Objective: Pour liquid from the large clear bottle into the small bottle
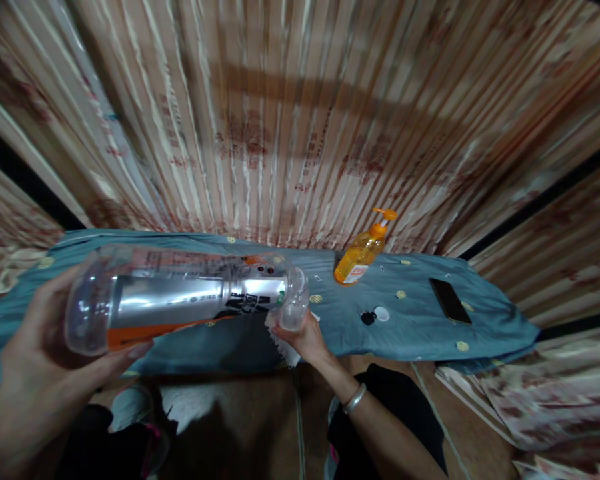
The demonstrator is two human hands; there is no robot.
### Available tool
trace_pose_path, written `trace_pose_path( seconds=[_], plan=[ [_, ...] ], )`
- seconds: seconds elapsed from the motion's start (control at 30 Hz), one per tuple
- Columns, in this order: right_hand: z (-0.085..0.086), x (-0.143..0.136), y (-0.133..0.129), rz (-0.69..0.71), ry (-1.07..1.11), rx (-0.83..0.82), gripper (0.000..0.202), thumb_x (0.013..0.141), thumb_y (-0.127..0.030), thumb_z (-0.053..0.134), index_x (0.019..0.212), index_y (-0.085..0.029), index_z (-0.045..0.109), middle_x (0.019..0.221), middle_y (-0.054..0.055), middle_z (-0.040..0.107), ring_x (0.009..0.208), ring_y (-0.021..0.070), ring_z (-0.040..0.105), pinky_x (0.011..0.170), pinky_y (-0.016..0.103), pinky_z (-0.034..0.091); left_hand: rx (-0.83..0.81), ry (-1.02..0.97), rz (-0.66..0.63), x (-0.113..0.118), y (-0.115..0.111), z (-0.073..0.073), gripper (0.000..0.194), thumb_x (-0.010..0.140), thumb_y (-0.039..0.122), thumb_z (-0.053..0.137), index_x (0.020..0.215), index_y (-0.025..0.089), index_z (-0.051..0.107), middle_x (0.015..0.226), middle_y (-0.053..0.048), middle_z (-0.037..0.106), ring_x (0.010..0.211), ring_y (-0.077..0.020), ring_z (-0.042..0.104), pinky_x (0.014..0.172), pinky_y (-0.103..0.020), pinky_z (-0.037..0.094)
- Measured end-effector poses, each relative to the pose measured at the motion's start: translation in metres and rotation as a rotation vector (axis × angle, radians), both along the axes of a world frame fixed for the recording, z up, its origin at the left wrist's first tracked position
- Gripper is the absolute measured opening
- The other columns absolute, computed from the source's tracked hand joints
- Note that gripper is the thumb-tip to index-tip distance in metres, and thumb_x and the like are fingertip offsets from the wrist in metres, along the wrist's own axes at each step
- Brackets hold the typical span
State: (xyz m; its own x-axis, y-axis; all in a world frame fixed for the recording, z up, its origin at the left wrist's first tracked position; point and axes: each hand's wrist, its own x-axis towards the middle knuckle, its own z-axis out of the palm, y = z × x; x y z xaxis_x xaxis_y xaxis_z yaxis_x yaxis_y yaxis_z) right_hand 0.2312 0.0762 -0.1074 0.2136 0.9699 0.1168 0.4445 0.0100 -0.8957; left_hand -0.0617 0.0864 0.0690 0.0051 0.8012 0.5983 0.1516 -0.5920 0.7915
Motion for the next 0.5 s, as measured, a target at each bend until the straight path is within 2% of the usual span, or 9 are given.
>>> trace_pose_path(
  seconds=[0.2, 0.5],
  plan=[
    [0.0016, -0.0001, 0.0002, -0.011, -0.013, 0.010, 0.032, 0.067, -0.045, 0.079, 0.086, -0.022, 0.066, 0.087, 0.007, 0.077, 0.080, 0.0278, 0.072, 0.078, 0.044, 0.059, 0.007, 0.010, 0.008, -0.0025, -0.0008, 0.0000, 0.089, 0.054, 0.029, 0.095, 0.136, 0.036, 0.059, 0.135, 0.000, 0.069, 0.129, -0.0270, 0.063, 0.096, -0.037, 0.060],
    [0.0021, -0.0002, 0.0004, -0.002, -0.041, 0.037, 0.026, 0.068, -0.040, 0.080, 0.083, -0.023, 0.068, 0.084, 0.005, 0.078, 0.079, 0.0275, 0.073, 0.076, 0.041, 0.060, 0.018, 0.018, 0.021, -0.0001, -0.0013, 0.0033, 0.089, 0.052, 0.025, 0.094, 0.134, 0.039, 0.061, 0.132, 0.001, 0.070, 0.126, -0.0258, 0.064, 0.094, -0.034, 0.060]
  ],
)
